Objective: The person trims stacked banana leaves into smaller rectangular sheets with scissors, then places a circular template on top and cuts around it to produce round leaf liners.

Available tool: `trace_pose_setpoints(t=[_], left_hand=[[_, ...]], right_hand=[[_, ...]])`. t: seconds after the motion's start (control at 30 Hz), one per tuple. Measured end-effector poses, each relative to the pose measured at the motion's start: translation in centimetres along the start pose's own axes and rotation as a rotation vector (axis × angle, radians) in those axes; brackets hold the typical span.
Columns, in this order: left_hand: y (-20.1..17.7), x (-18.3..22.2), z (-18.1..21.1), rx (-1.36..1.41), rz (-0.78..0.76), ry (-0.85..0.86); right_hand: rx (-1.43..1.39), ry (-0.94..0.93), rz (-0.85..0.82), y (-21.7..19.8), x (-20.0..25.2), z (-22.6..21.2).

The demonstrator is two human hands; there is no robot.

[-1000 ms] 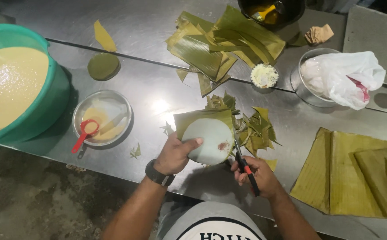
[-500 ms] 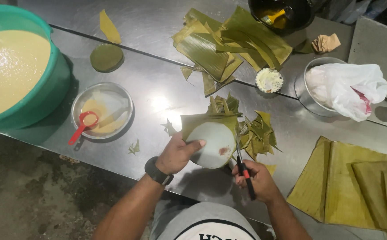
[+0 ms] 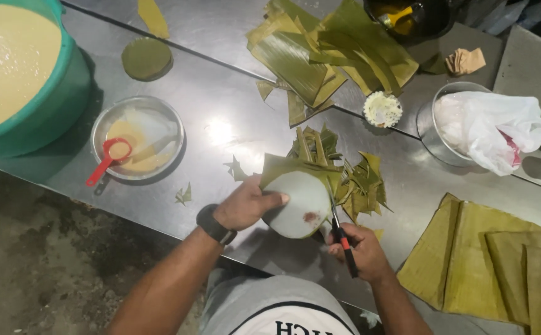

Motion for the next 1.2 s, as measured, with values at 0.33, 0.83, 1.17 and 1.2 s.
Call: trace_pose_setpoints(t=[0.33,0.83,1.17,1.2], left_hand=[[-0.4,-1.1,0.9,-0.025,-0.156,-0.045],[-2.6,-3.5,0.0,-0.081,-0.262,-0.231],[-4.5,-6.1,-2.5,-0.016,-0.354,-0.327],[-4.8,-6.4,-2.5,-0.003,-0.363,-0.330]], right_hand=[[-0.077,0.047,-0.055,-0.3,-0.5,0.8],[-0.017,0.056,-0.060,-0.1,-1.8,0.6],[-0.162,0.272,-0.110,1.3,-2.8,4.1],[-0.220,0.240,-0.095,1.1,-3.0,3.8]])
Point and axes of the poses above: each hand's wrist, its own x-axis away from the middle knuckle, its own y-axis out of the palm, z = x × y, the point moved 4 cm from there along -x, towards the middle knuckle, and after that the axes turned 15 degrees about x, right-handed, at the moved point
